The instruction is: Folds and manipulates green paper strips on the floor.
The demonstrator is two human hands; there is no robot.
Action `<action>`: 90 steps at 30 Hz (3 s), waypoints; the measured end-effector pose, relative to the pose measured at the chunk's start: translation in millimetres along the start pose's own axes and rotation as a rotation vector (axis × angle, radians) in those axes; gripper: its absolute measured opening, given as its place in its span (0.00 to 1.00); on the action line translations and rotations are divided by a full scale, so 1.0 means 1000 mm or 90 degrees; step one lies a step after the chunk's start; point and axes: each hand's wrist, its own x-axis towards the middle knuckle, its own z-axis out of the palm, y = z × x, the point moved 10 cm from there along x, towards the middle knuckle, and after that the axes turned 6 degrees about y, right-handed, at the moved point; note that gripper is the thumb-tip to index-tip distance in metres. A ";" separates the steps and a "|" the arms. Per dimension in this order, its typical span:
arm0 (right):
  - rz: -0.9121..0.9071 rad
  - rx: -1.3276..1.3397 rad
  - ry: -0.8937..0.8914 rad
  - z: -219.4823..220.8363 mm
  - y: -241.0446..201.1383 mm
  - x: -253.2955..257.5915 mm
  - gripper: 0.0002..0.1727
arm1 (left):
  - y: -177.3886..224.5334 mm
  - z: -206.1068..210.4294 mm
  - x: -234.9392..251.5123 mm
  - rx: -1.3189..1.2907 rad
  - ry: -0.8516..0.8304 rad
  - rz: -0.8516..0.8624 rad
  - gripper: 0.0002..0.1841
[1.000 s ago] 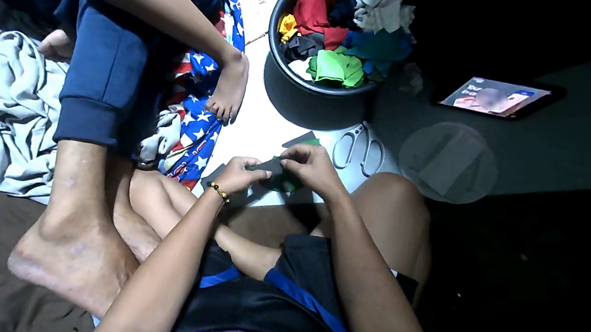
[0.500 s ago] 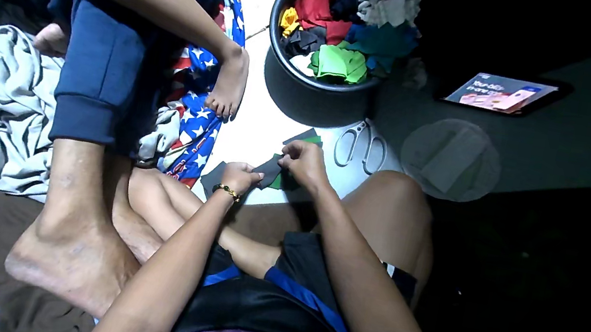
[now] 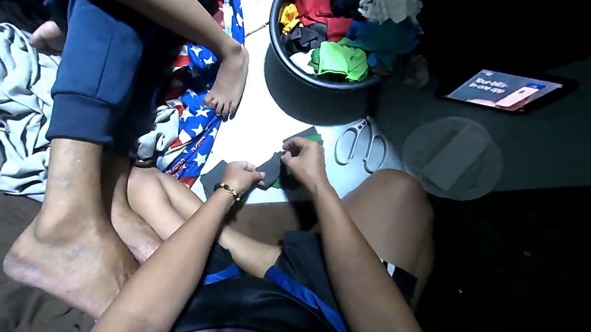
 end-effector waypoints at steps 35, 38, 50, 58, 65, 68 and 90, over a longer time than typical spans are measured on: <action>0.026 0.002 -0.010 0.006 0.003 0.001 0.09 | 0.009 -0.043 -0.006 0.136 0.150 0.002 0.09; 0.028 0.002 -0.011 0.006 0.004 0.001 0.08 | 0.007 -0.041 -0.003 0.117 0.159 0.013 0.08; 0.029 0.004 -0.005 0.007 0.006 0.001 0.08 | 0.012 -0.035 -0.004 0.170 0.161 0.048 0.11; 0.024 0.012 -0.001 0.007 0.006 0.002 0.09 | 0.032 -0.018 -0.011 0.198 0.105 0.213 0.10; 0.035 0.019 0.003 0.007 0.006 0.001 0.08 | 0.032 -0.002 -0.010 0.283 0.049 0.256 0.16; 0.043 0.018 0.001 0.008 0.008 0.001 0.09 | 0.031 -0.002 -0.010 0.282 0.056 0.255 0.17; -0.010 -0.047 0.021 -0.018 -0.001 -0.016 0.07 | 0.032 -0.039 -0.005 0.152 0.161 0.191 0.09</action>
